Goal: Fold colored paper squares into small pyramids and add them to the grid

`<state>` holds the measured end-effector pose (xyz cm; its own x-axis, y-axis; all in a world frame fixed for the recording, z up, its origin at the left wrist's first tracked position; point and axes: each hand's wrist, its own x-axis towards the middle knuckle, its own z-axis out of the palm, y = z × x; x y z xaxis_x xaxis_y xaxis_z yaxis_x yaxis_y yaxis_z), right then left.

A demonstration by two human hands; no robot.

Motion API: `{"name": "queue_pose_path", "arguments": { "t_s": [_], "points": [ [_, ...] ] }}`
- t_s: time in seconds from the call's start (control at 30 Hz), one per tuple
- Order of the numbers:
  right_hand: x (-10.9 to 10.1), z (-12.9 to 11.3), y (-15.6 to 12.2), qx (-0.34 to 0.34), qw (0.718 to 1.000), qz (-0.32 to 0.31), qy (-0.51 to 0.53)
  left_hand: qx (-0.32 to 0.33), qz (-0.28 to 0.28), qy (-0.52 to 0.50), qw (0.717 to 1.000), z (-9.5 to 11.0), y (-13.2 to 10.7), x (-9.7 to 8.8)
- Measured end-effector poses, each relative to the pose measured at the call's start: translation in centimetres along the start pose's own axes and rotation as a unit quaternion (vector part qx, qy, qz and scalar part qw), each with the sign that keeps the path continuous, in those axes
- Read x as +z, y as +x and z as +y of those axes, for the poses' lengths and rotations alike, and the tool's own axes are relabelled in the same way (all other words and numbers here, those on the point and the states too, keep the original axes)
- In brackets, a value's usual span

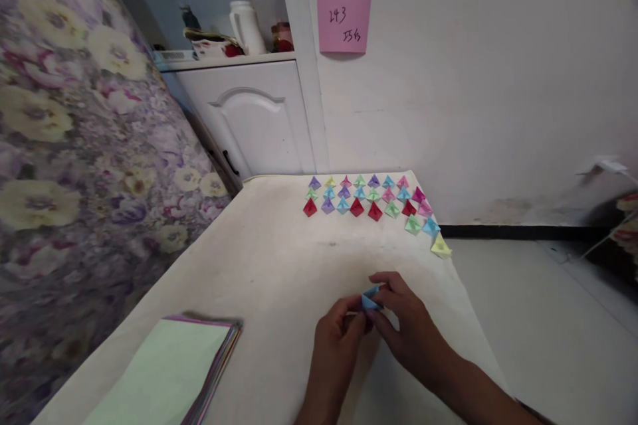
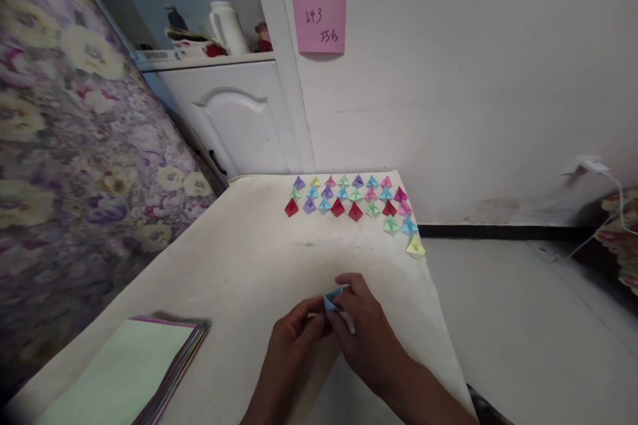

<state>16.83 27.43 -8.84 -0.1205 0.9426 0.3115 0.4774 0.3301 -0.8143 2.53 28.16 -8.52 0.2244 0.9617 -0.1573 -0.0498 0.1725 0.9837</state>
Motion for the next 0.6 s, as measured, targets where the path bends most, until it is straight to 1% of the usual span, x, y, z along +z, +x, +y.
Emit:
{"name": "queue_pose_path", "arguments": {
  "t_s": [0.07,0.17,0.27,0.33,0.5,0.6],
  "points": [
    [-0.04,-0.04,0.08,-0.004,1.000,0.007,0.002,-0.011,-0.004,-0.028,1.000,-0.01,0.07,-0.10],
    [-0.04,-0.33,0.06,-0.005,0.999,0.026,0.021,-0.034,0.010,-0.059,0.998,-0.05,0.12,-0.18],
    [0.08,-0.60,-0.11,0.020,0.998,0.046,0.044,-0.048,0.027,-0.079,0.995,-0.11,0.12,-0.15],
    [0.17,-0.68,-0.24,0.041,0.997,0.051,0.048,-0.048,0.029,-0.087,0.995,-0.12,0.12,-0.10],
    [0.31,-0.74,-0.31,0.056,0.996,0.033,0.061,-0.032,0.005,-0.073,0.997,0.08,0.01,-0.10],
    [0.24,-0.73,-0.17,0.088,0.992,0.017,0.084,-0.023,0.007,-0.050,0.998,0.08,-0.05,-0.19]
  ]
}}
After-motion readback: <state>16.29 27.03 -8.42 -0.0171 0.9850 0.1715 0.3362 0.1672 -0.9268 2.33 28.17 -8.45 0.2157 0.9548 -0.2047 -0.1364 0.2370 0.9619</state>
